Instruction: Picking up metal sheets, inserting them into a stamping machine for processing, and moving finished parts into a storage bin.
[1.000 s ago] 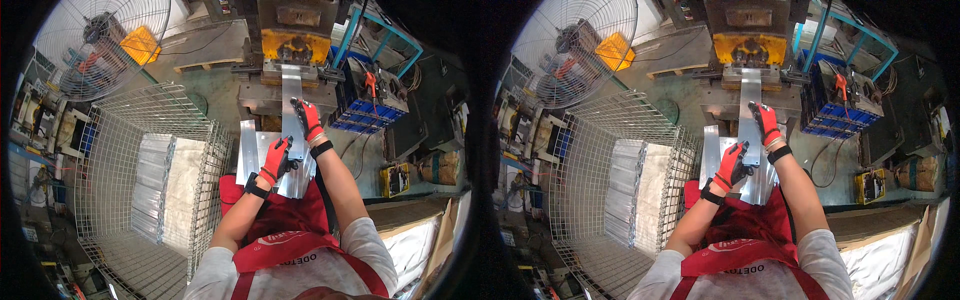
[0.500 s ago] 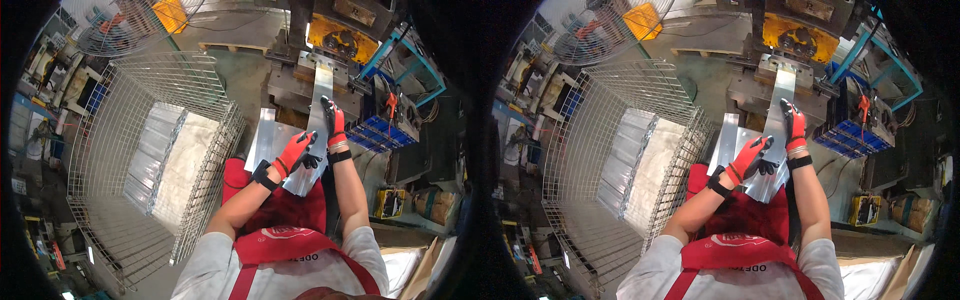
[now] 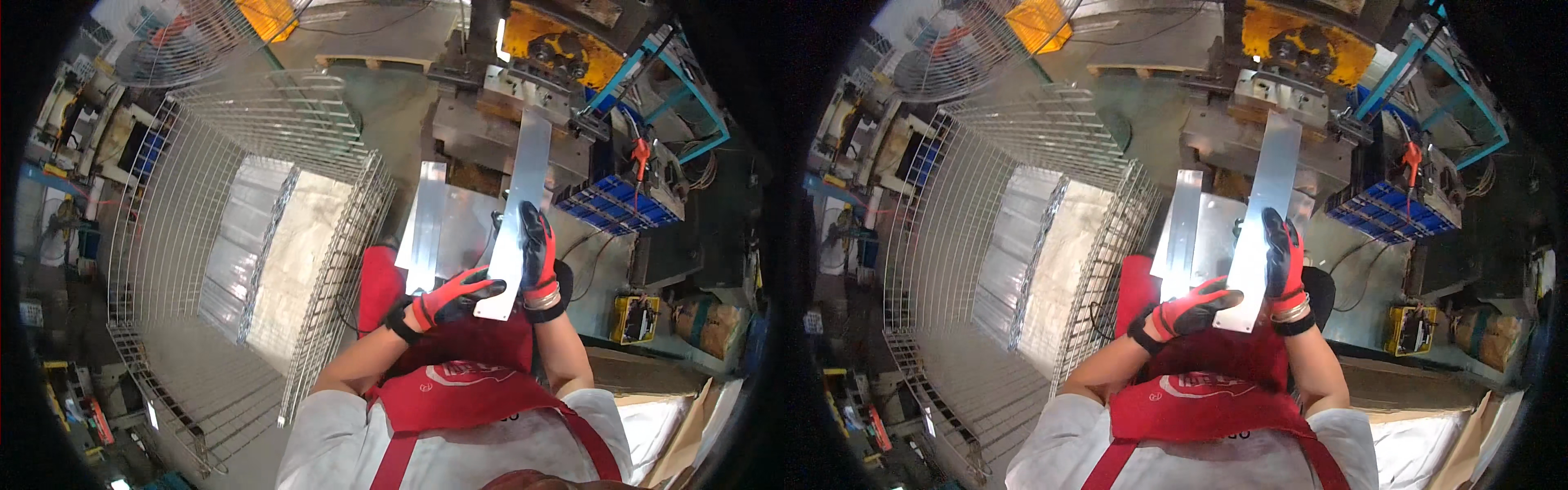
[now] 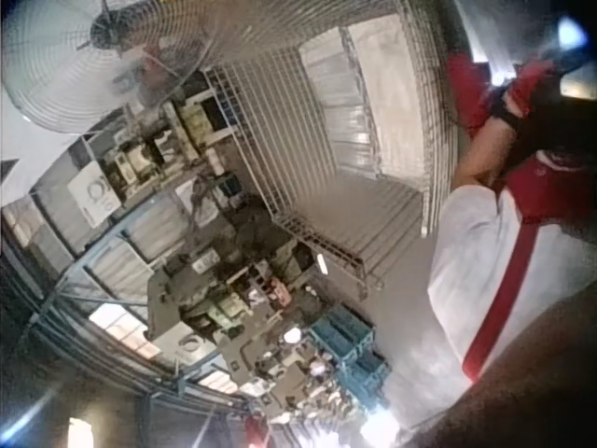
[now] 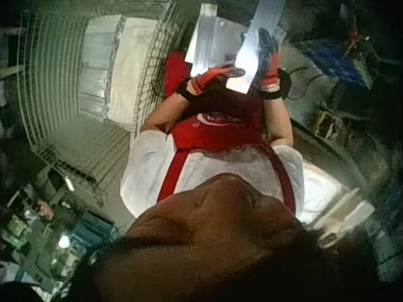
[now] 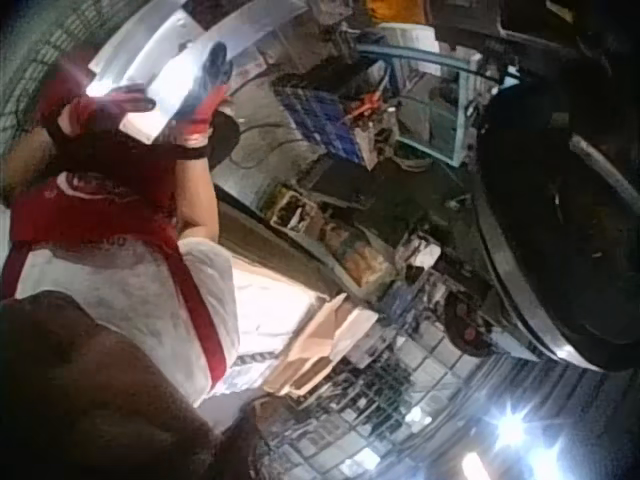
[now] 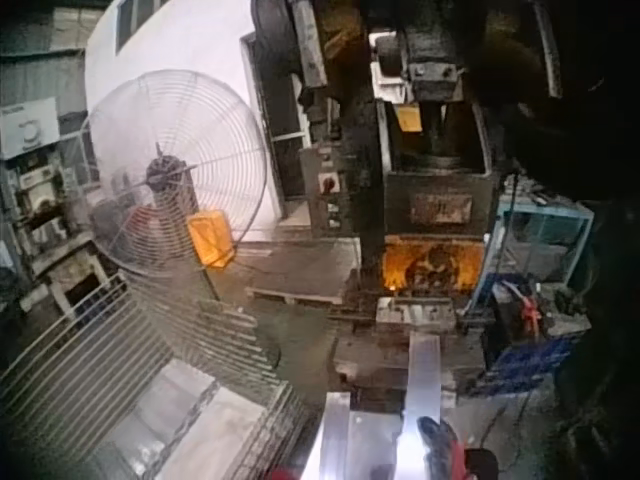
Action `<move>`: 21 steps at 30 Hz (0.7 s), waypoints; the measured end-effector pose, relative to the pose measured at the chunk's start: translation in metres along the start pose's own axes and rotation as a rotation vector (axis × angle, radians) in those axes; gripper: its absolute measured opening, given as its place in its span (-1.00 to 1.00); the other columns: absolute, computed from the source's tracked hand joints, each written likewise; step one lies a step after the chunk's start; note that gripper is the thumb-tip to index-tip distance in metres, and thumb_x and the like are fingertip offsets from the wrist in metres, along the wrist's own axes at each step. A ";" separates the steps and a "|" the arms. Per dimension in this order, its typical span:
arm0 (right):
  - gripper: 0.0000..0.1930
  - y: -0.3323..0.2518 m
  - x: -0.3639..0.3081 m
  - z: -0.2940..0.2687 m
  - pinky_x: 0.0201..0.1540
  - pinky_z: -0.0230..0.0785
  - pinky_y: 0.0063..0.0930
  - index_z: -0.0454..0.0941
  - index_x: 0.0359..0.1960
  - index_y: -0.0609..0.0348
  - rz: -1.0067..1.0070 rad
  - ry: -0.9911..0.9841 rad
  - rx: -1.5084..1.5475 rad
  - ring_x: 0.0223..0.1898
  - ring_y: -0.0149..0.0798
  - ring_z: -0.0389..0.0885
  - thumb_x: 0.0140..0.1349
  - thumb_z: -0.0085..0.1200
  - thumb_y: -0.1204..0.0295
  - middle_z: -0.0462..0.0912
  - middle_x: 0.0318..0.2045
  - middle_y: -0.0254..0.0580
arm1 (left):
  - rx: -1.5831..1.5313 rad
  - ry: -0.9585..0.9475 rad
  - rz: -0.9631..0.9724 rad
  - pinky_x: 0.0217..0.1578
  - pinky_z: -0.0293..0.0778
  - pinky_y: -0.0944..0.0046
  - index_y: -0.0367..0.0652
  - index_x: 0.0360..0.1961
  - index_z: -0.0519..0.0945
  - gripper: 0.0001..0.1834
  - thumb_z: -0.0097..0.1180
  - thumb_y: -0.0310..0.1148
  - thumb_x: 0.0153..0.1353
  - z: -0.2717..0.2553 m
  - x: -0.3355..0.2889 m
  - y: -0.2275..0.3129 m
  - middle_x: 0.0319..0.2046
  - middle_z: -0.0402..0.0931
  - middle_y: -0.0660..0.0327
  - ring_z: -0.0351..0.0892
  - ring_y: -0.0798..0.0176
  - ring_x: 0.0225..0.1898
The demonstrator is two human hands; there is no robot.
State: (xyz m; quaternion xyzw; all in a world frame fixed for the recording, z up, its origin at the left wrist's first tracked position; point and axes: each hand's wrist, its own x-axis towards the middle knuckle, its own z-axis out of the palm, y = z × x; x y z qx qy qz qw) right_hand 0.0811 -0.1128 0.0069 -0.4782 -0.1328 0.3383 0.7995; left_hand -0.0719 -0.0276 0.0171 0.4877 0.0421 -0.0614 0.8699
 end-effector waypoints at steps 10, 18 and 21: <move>-0.52 -0.005 -0.043 0.003 -0.22 0.37 -0.45 0.21 0.04 0.29 0.276 -0.315 0.068 -0.28 -0.30 0.49 0.20 -0.22 0.18 0.50 -0.24 -0.08 | 0.114 -0.073 0.192 -0.01 0.22 0.39 -0.23 0.17 0.05 -0.42 -0.05 -0.43 0.14 -0.005 -0.033 -0.059 -0.02 0.28 0.22 0.26 0.40 -0.02; -0.55 0.025 -0.050 -0.057 0.00 0.24 -0.37 0.22 0.02 0.34 0.131 -0.293 -0.252 -0.07 -0.20 0.43 0.24 -0.28 0.21 0.42 -0.11 -0.05 | 1.187 0.747 -0.257 -0.39 0.40 0.08 -0.28 -0.28 0.34 -0.21 0.12 0.26 -0.29 -0.014 -0.049 -0.039 -0.47 0.48 -0.04 0.50 -0.07 -0.40; -0.56 0.023 -0.059 -0.069 0.00 0.25 -0.37 0.24 0.00 0.36 0.216 -0.198 -0.138 -0.09 -0.19 0.44 0.24 -0.29 0.22 0.41 -0.09 -0.04 | 1.435 0.857 -0.314 -0.42 0.39 0.10 -0.31 -0.37 0.33 -0.25 0.08 0.26 -0.24 -0.044 -0.041 -0.051 -0.49 0.47 -0.06 0.49 -0.03 -0.42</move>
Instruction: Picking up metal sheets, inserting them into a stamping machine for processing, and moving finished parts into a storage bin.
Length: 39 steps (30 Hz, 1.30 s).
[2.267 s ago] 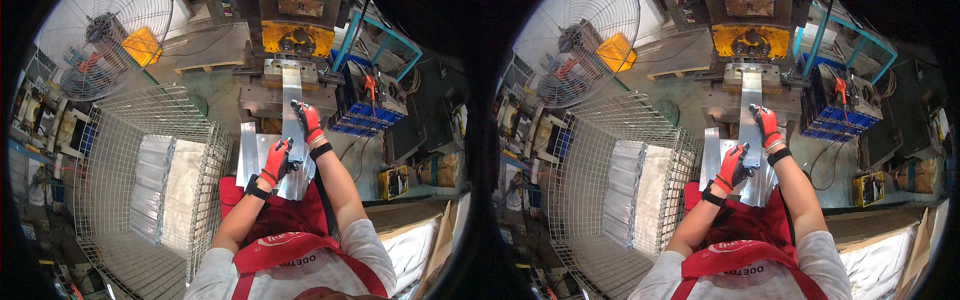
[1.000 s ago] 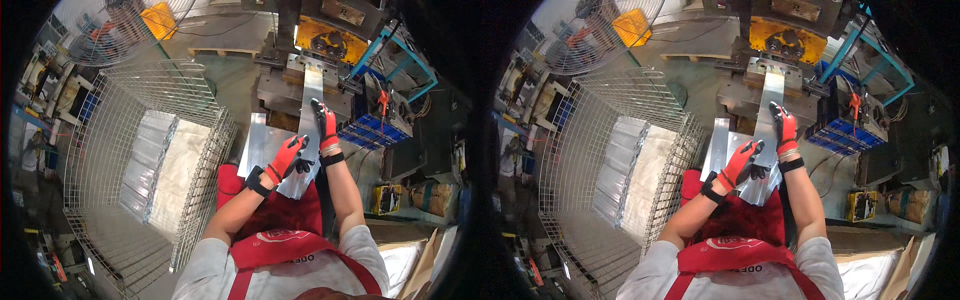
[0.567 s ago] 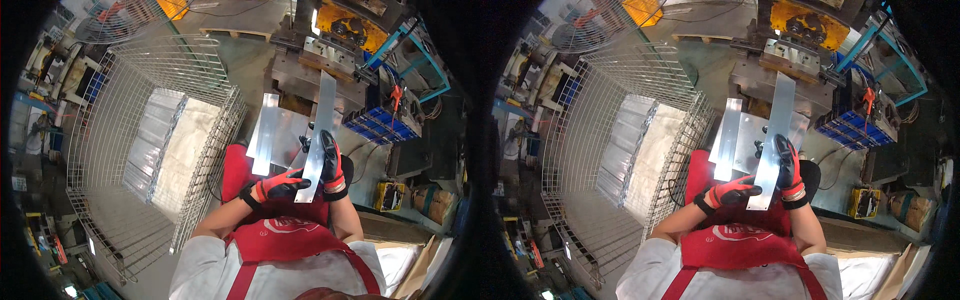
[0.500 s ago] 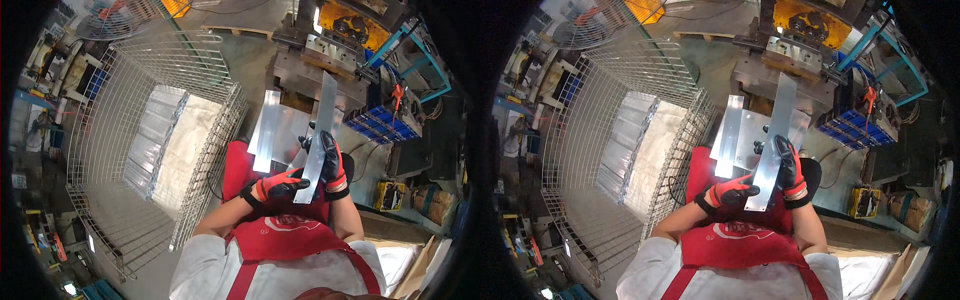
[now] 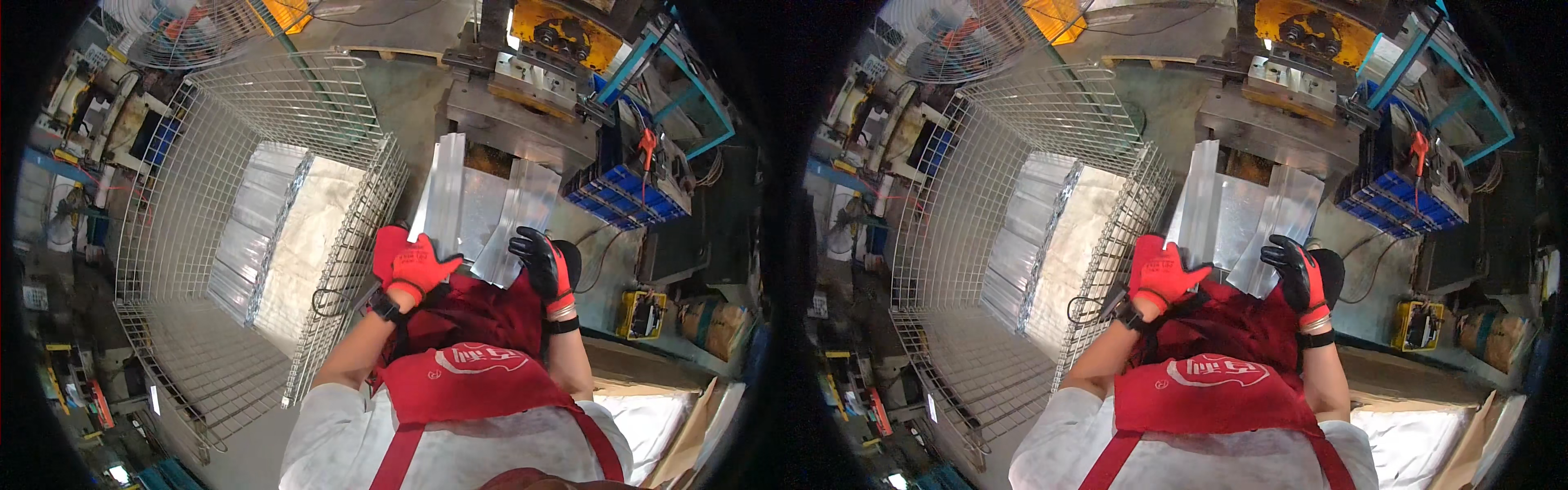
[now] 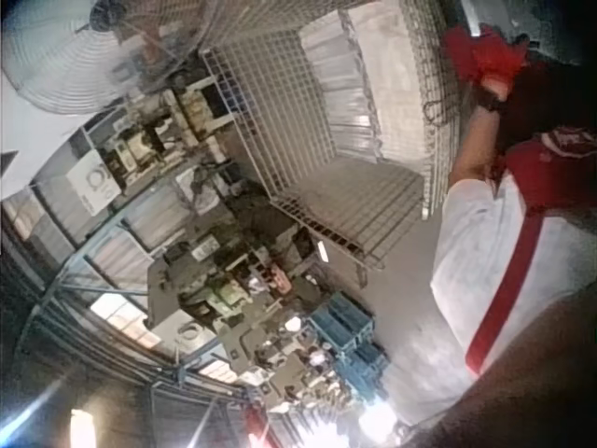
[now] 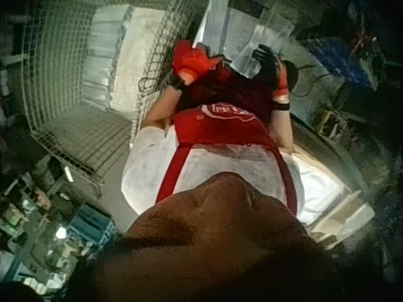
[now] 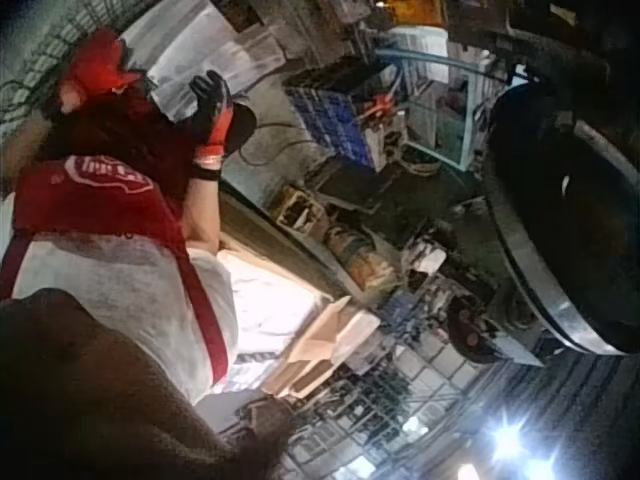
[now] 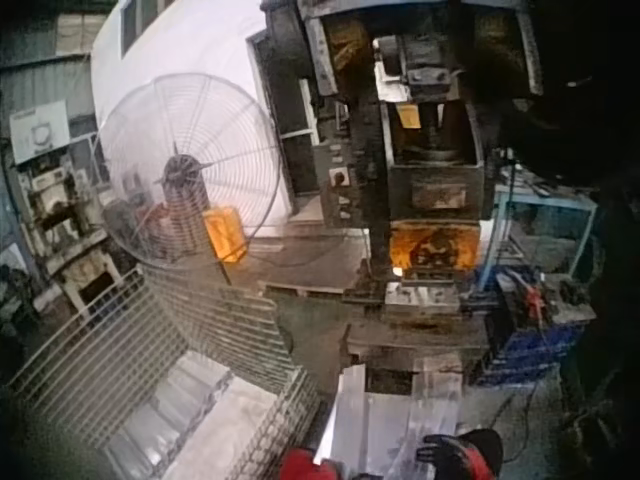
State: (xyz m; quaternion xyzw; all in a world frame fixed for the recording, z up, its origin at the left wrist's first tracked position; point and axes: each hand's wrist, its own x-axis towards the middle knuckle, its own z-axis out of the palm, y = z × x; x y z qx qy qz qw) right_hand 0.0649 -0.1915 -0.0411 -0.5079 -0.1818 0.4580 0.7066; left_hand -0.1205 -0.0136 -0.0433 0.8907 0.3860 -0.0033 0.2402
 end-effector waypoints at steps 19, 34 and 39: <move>-0.53 0.024 -0.016 -0.035 -0.01 0.26 -0.26 0.26 -0.05 0.44 -0.178 0.014 0.152 -0.11 -0.12 0.44 0.23 -0.24 0.19 0.39 -0.09 0.01 | 0.037 -0.022 0.162 -0.42 0.41 0.10 -0.35 -0.04 0.18 -0.11 0.04 0.23 -0.19 0.037 0.027 0.026 -0.34 0.42 -0.07 0.49 -0.05 -0.40; -0.75 -0.069 0.107 -0.347 -0.22 0.32 -0.45 0.43 -0.18 0.26 -0.438 0.758 -0.773 -0.27 -0.22 0.51 0.10 -0.08 0.45 0.53 -0.26 -0.14 | -0.390 -0.087 0.259 -0.32 0.43 0.15 -0.22 -0.02 0.24 -0.37 0.15 -0.11 -0.06 0.021 0.026 0.077 -0.30 0.48 -0.05 0.52 -0.01 -0.30; -0.39 -0.120 0.181 -0.413 -0.07 0.24 -0.31 0.27 -0.02 0.26 -0.332 1.117 -0.998 -0.11 0.00 0.43 -0.08 0.15 0.19 0.48 -0.18 0.05 | -0.406 -0.085 0.032 -0.46 0.41 0.27 -0.12 -0.07 0.33 -0.54 0.11 -0.21 0.01 0.006 0.036 0.050 -0.49 0.50 0.12 0.53 0.25 -0.44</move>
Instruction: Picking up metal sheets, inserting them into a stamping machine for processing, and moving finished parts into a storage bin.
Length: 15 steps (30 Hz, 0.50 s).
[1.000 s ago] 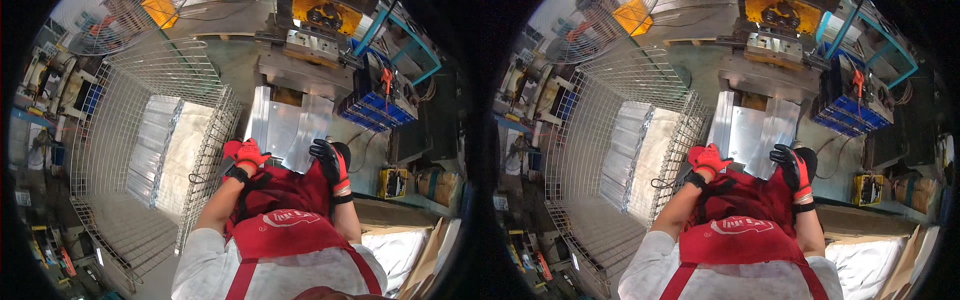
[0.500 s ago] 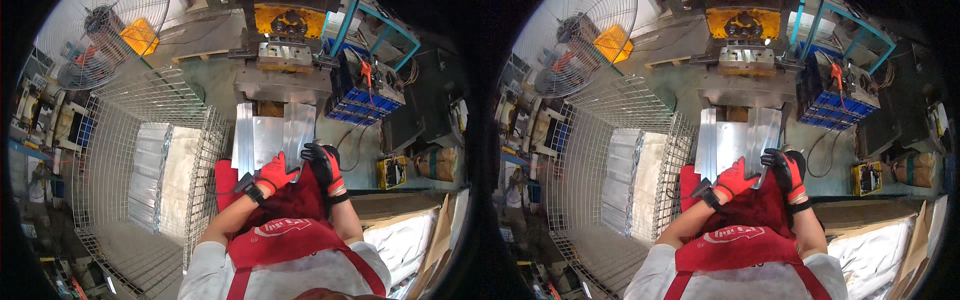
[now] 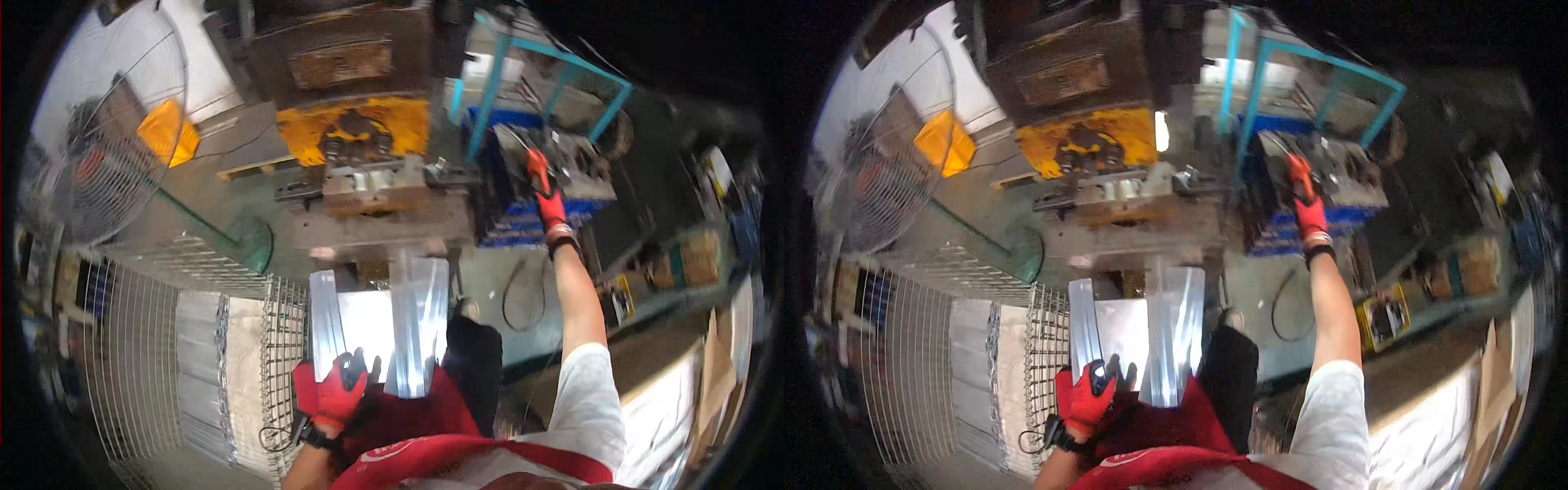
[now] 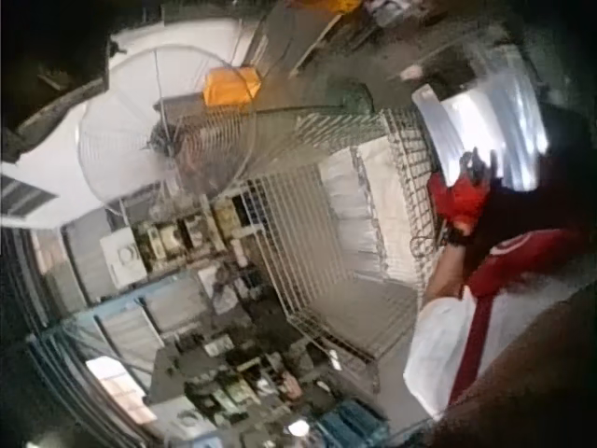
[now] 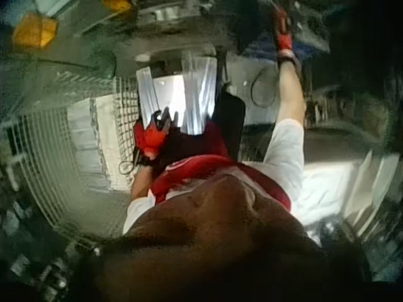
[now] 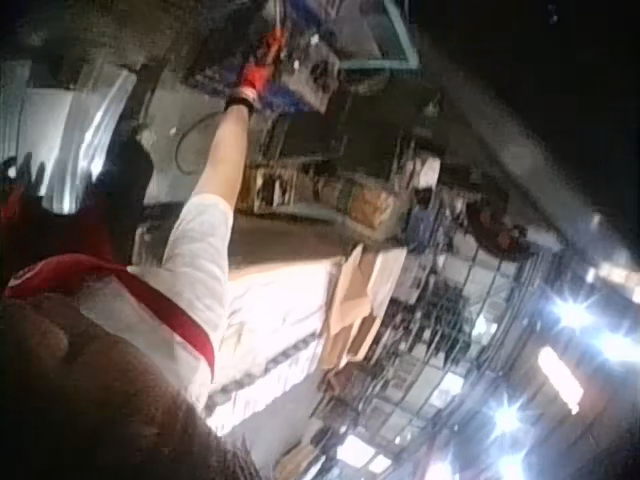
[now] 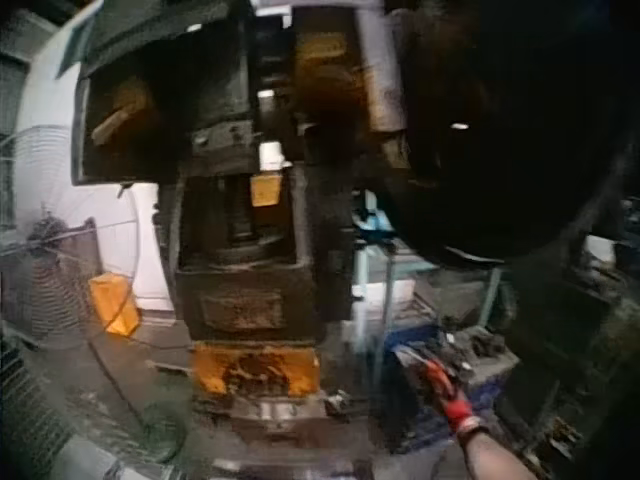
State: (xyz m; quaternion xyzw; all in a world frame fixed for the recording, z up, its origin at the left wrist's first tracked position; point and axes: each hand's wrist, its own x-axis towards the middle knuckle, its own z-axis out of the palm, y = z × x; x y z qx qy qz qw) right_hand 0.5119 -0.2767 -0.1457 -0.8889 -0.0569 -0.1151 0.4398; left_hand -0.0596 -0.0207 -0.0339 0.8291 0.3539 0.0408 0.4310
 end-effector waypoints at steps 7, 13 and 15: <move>-0.32 -0.020 0.059 0.011 -0.01 0.20 -0.14 0.28 0.00 0.08 0.195 0.004 -0.392 0.00 0.03 0.33 -0.17 0.17 0.05 0.38 -0.06 0.06 | 0.034 0.032 0.008 -0.26 0.41 0.24 -0.14 -0.09 0.36 -0.58 0.08 -0.24 0.01 -0.011 0.007 -0.012 -0.23 0.46 0.11 0.49 0.14 -0.21; -0.32 -0.014 0.049 -0.010 -0.03 0.21 -0.15 0.29 -0.01 0.11 -0.083 0.088 -0.613 -0.04 0.06 0.34 -0.19 0.18 0.07 0.40 -0.10 0.07 | -0.032 0.054 0.085 -0.28 0.42 0.24 -0.18 -0.13 0.37 -0.61 0.09 -0.30 0.00 -0.002 0.015 -0.008 -0.31 0.48 0.05 0.51 0.12 -0.26; -0.34 -0.027 0.027 -0.024 -0.04 0.21 -0.18 0.29 -0.03 0.19 -0.241 0.228 -0.492 -0.06 0.07 0.35 -0.17 0.19 0.13 0.42 -0.14 0.07 | -0.117 0.001 0.099 -0.23 0.41 0.27 -0.17 -0.08 0.36 -0.58 0.08 -0.31 0.01 0.001 0.014 -0.006 -0.23 0.46 0.06 0.48 0.14 -0.20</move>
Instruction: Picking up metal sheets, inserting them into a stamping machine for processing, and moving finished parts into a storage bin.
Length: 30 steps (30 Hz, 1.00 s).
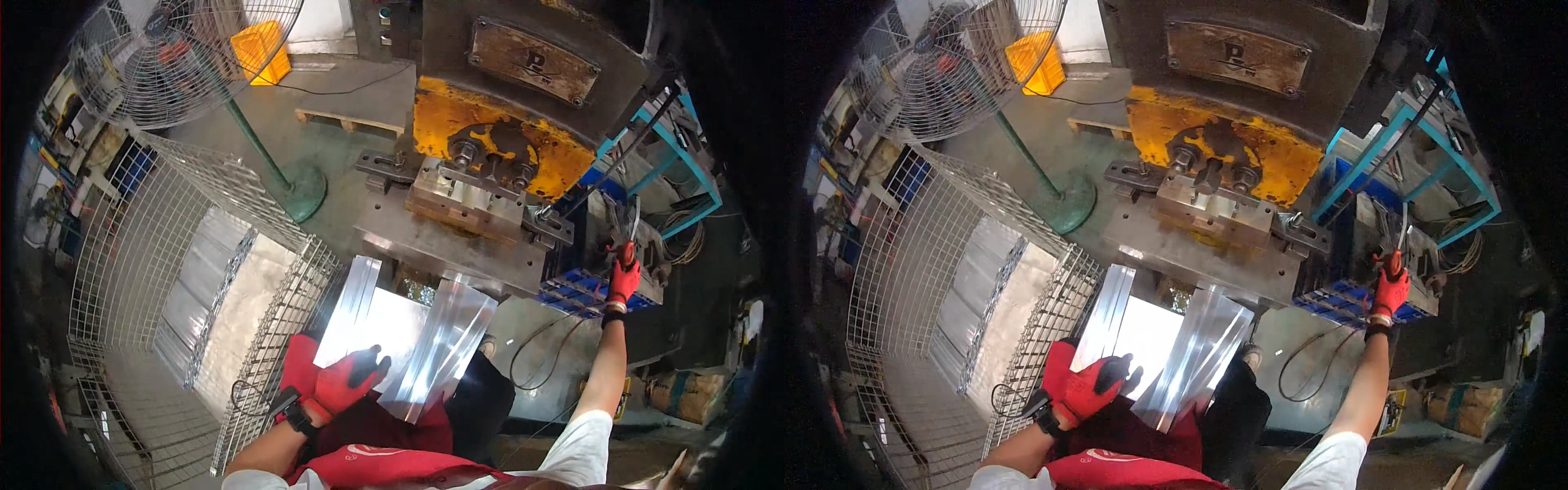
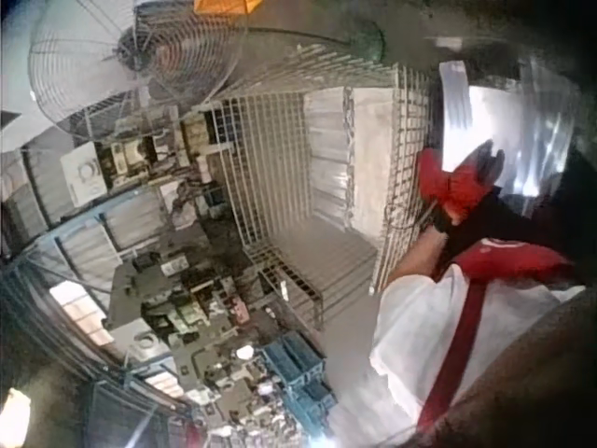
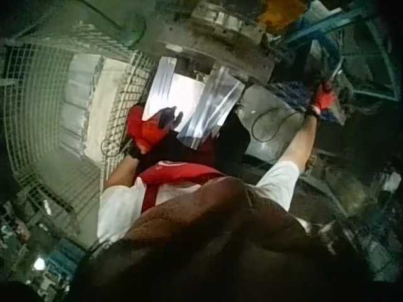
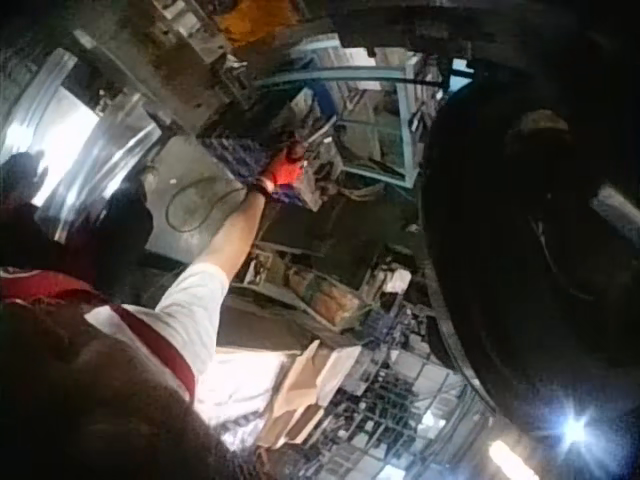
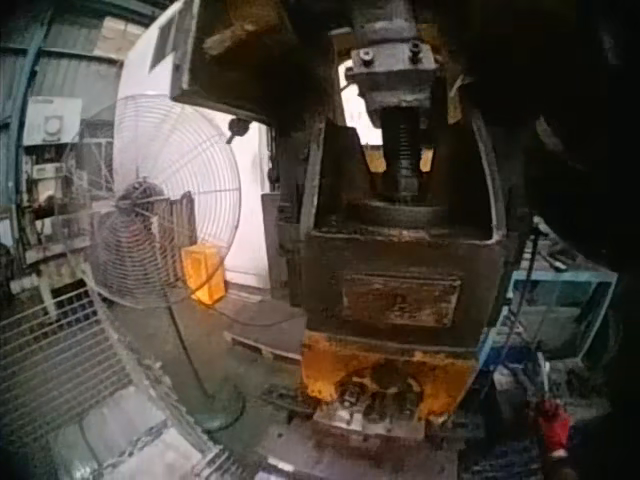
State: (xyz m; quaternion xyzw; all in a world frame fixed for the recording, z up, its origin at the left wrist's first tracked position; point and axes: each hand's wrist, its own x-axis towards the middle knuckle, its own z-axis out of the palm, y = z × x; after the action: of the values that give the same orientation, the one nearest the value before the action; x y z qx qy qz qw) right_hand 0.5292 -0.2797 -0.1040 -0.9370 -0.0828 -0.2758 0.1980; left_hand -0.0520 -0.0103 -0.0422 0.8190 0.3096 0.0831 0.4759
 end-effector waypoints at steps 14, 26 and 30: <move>-0.42 -0.208 -0.217 -0.336 0.08 0.03 -0.11 0.31 -0.21 0.20 -0.617 -0.336 0.651 0.00 0.07 0.25 -0.39 0.24 0.42 0.34 -0.16 -0.04 | -0.245 -0.225 0.475 -0.20 0.38 0.26 -0.18 0.12 0.14 -0.23 0.20 -0.21 -0.11 0.066 -0.027 0.118 -0.07 0.36 0.05 0.44 0.13 -0.16; -0.60 -0.245 -0.276 -0.311 -0.30 0.26 -0.69 0.28 -0.03 0.23 0.253 -1.357 1.215 -0.30 -0.55 0.37 0.07 0.03 0.44 0.43 -0.25 -0.41 | -0.641 -0.648 0.311 -0.25 0.38 0.31 -0.15 -0.02 0.32 -0.58 0.03 -0.28 0.09 0.077 -0.041 0.068 -0.22 0.43 0.16 0.42 0.31 -0.20; -0.57 -0.226 -0.254 -0.218 -0.32 0.30 -0.50 0.30 -0.05 0.13 -0.023 -0.931 1.016 -0.30 -0.34 0.47 0.03 0.07 0.32 0.49 -0.29 -0.21 | -0.372 -0.545 0.220 -0.22 0.37 0.37 -0.13 0.05 0.28 -0.54 -0.01 -0.23 0.13 0.055 -0.051 0.056 -0.18 0.43 0.18 0.41 0.38 -0.18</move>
State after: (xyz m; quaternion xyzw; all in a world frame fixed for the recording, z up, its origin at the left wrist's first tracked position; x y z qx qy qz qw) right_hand 0.1524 -0.1770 -0.0026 -0.7480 -0.2882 0.2261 0.5535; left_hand -0.0444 -0.0998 -0.0166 0.7386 0.0607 -0.0327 0.6706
